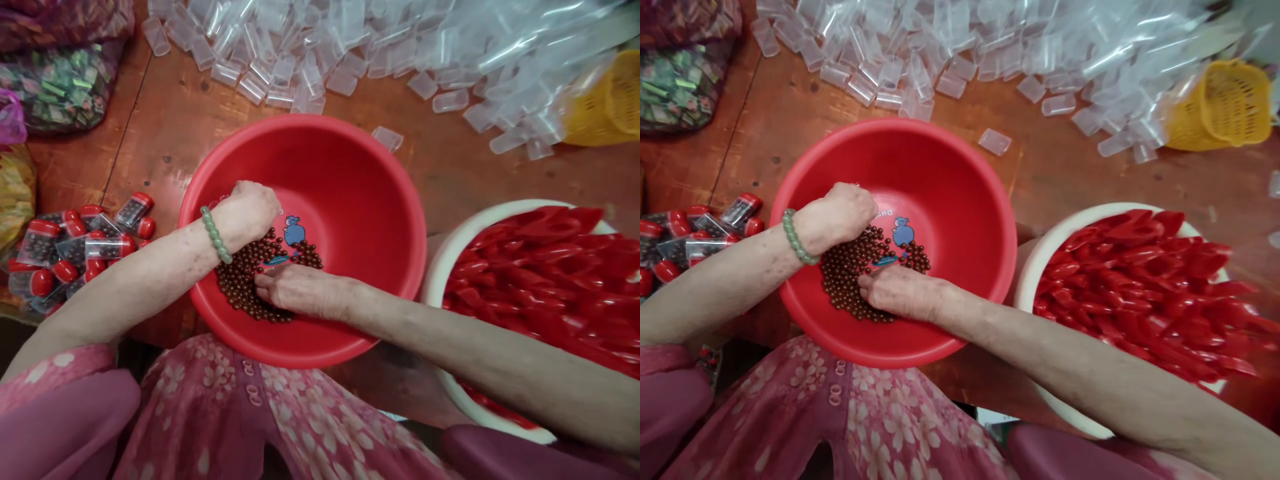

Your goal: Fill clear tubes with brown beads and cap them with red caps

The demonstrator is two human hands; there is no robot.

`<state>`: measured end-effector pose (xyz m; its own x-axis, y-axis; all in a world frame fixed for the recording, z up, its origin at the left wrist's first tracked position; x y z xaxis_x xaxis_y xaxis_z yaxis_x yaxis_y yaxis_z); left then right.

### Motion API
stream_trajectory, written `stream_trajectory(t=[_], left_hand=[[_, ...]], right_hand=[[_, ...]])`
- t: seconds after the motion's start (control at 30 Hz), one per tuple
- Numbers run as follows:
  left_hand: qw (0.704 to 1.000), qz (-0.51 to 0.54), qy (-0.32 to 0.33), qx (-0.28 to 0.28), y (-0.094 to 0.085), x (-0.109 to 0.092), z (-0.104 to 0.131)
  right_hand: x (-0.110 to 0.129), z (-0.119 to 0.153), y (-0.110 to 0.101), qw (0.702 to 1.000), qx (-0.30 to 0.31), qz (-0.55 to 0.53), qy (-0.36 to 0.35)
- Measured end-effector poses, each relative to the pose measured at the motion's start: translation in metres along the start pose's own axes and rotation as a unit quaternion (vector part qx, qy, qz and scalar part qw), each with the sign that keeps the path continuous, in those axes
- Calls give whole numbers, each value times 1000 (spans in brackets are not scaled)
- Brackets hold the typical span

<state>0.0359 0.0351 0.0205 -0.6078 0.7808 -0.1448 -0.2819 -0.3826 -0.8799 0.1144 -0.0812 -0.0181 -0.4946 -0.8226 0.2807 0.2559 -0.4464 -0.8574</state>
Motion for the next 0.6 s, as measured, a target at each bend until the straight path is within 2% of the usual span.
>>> stream_trajectory(t=[0.13, 0.23, 0.33, 0.47, 0.6], left_hand=[[1000, 26, -10, 5, -1, -2, -3], [999, 47, -16, -11, 0, -1, -7], [997, 63, -8, -37, -2, 6, -9], [987, 99, 60, -107, -13, 22, 3], [945, 234, 113, -197, -22, 33, 32]], right_hand=[[0, -15, -9, 984, -18, -170, -38], [-7, -22, -14, 937, -70, -335, -68], [-13, -23, -17, 882, -100, -456, -58], [-22, -11, -28, 830, -135, -541, 0], [-32, 11, -44, 816, -205, -537, 56]])
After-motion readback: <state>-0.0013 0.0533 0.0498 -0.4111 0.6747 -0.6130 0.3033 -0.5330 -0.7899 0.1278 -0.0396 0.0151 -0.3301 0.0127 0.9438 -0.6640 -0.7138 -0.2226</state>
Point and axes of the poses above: each hand's wrist, its own z-axis away from the middle knuckle, its own y-axis out of the palm, x = y × z, the point moved 2 cm from there along -z, towards the middle knuckle, and after that the axes turned 5 degrees about z, right-handed, at the moved point
